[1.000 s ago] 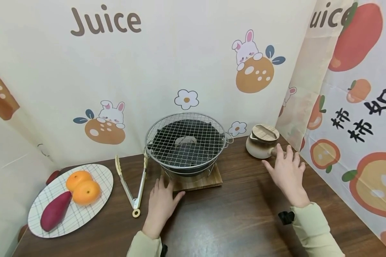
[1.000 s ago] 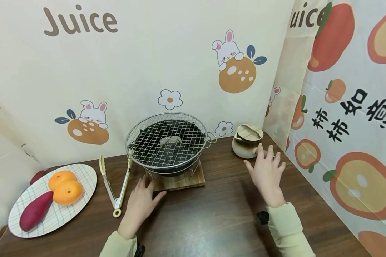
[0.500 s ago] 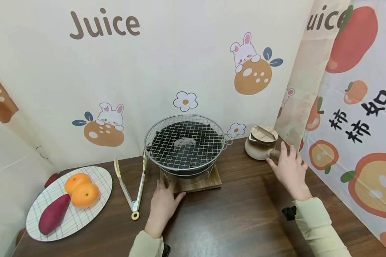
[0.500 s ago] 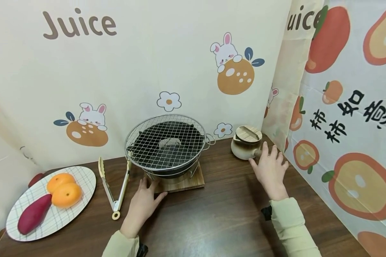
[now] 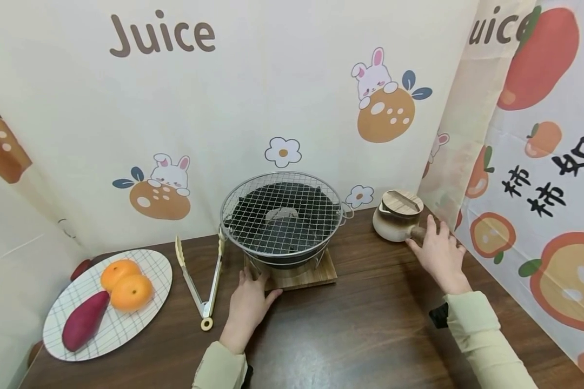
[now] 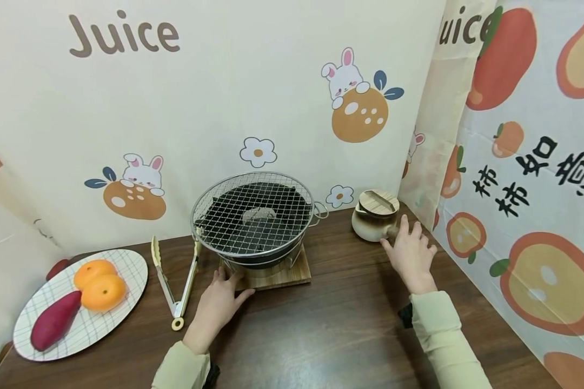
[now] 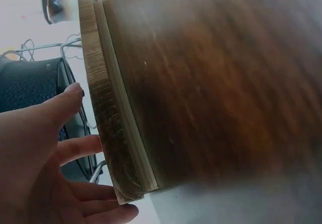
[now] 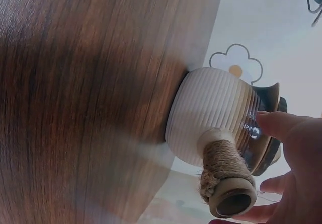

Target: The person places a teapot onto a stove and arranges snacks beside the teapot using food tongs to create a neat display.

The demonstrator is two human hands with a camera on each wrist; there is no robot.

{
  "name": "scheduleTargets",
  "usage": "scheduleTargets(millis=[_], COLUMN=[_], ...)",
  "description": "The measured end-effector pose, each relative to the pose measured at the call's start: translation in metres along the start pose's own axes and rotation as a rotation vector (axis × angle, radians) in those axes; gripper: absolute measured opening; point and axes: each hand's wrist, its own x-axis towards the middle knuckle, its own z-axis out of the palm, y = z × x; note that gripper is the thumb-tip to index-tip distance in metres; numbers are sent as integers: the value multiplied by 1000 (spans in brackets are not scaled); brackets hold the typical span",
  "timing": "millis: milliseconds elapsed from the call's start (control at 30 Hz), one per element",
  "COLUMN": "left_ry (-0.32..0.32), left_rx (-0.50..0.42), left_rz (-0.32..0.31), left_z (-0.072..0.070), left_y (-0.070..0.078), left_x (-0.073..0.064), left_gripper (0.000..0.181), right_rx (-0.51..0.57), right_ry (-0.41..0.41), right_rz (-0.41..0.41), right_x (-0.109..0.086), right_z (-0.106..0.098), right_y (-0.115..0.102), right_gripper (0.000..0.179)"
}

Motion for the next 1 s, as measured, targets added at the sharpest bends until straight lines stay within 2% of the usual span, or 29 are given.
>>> scheduleTargets(millis=[167,333,567,733,900,1000], left_ry=[30,64,55,80,103,108], left_rx=[49,106,165,209,226,219], left_rz=[27,48,38,33,34,44], left_z=[-2,-3,1,4,6,6], left_y=[2,4,5,6,5,5], left_x=[2,8,10,10,10,10], left_gripper=[52,47,51,51,51,49], right_rx=[-9,-11,-27,-42,-75,-99], right_ry=[-37,-40,-60,-72,-77,-100], right_rz=[10,15,16,14,14,14], right_x=[6,10,14,19,24,29], right_z=[3,5,7,7,5,2], right_y=[2,5,9,9,10,11], right_gripper=[85,84,85,84,81,73])
